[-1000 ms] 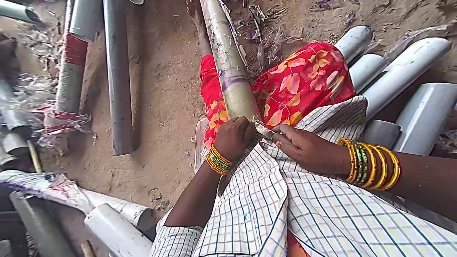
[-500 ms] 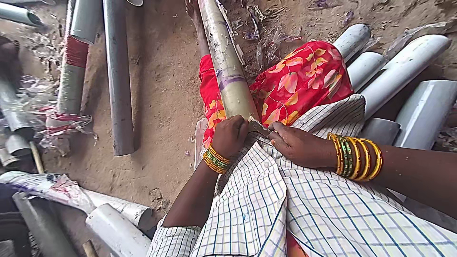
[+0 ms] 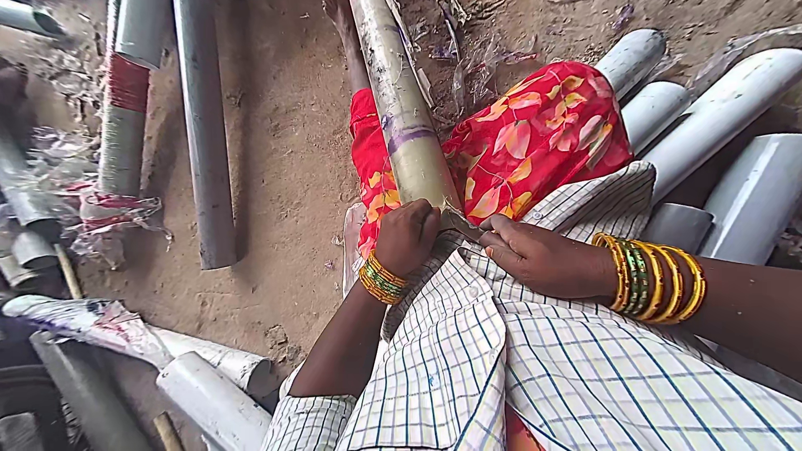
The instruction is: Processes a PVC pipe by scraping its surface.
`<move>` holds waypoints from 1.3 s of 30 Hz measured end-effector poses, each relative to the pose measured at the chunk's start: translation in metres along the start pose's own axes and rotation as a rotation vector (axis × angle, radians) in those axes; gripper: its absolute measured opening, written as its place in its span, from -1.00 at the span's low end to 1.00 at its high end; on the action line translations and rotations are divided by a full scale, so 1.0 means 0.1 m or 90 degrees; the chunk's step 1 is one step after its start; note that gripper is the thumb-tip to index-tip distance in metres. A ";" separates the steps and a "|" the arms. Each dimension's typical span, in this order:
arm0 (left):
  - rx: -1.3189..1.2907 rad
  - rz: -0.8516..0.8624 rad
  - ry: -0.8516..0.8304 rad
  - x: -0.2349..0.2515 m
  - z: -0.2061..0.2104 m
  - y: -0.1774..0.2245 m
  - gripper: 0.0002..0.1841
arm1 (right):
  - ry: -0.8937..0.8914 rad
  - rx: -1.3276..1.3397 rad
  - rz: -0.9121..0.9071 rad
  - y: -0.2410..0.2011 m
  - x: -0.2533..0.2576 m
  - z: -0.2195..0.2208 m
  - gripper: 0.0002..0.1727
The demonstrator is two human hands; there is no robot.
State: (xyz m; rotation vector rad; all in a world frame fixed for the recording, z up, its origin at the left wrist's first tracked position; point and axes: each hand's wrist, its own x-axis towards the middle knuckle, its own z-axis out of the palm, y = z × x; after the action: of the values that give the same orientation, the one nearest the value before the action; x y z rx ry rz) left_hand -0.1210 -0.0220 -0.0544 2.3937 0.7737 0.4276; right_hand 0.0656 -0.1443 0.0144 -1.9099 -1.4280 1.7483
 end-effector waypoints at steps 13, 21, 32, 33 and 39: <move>-0.018 0.018 0.022 -0.01 0.00 -0.05 -0.65 | 0.077 -0.004 0.019 -0.12 0.13 0.18 -0.58; -0.155 -0.030 0.013 -0.07 0.14 -0.20 -0.64 | 0.235 -0.361 -0.098 -0.15 0.14 0.24 -0.55; -0.135 0.003 0.038 -0.07 0.18 -0.19 -0.62 | 0.444 -0.427 -0.217 -0.24 0.38 -0.72 -0.60; -0.134 -0.001 0.040 -0.07 0.18 -0.18 -0.62 | 0.496 -0.413 -0.164 -0.31 0.40 -0.95 -0.57; -0.088 -0.063 0.056 -0.09 0.17 -0.09 -0.62 | 0.483 -0.260 -0.165 -0.28 0.25 -1.45 -0.44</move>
State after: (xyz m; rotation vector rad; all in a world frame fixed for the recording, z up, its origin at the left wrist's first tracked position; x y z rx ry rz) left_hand -0.1237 -0.0292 -0.0743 2.2108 0.8685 0.5308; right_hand 0.1696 -0.0465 0.0587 -2.0982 -1.6601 0.5228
